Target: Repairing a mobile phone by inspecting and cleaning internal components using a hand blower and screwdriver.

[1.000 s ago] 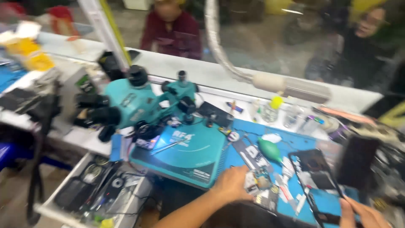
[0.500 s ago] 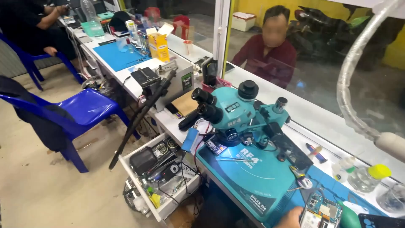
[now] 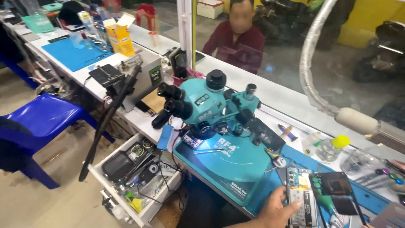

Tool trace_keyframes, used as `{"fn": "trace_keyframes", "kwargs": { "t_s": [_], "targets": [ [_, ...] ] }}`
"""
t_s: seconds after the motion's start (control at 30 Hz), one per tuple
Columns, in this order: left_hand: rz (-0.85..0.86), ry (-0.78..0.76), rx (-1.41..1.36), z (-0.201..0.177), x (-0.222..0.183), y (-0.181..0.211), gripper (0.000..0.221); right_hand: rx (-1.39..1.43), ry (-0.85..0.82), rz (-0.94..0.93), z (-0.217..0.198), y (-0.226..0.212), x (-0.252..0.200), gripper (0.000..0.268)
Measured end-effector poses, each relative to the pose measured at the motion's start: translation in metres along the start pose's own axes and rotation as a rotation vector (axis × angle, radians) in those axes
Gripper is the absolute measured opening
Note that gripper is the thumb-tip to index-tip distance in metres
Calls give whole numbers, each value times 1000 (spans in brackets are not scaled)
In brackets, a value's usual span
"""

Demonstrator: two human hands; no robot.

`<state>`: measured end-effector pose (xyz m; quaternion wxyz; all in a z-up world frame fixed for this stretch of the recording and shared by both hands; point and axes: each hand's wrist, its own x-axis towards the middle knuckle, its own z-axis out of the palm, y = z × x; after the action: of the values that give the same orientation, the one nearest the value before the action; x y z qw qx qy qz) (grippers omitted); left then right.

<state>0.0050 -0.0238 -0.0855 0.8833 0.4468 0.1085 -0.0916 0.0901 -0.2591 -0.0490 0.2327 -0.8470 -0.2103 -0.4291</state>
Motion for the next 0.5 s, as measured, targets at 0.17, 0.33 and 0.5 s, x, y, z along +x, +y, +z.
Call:
{"fn": "trace_keyframes", "kwargs": {
  "t_s": [0.17, 0.33, 0.5],
  "targets": [
    [340, -44, -67, 18, -15, -5, 36, -164, 17, 59, -37, -78, -18, 5],
    [181, 56, 78, 31, -48, 41, 83, -200, -37, 148, -57, -104, -22, 10],
    [105, 84, 254, 40, -58, 65, 92, -94, -92, 257, -61, -114, -17, 12]
  ]
}}
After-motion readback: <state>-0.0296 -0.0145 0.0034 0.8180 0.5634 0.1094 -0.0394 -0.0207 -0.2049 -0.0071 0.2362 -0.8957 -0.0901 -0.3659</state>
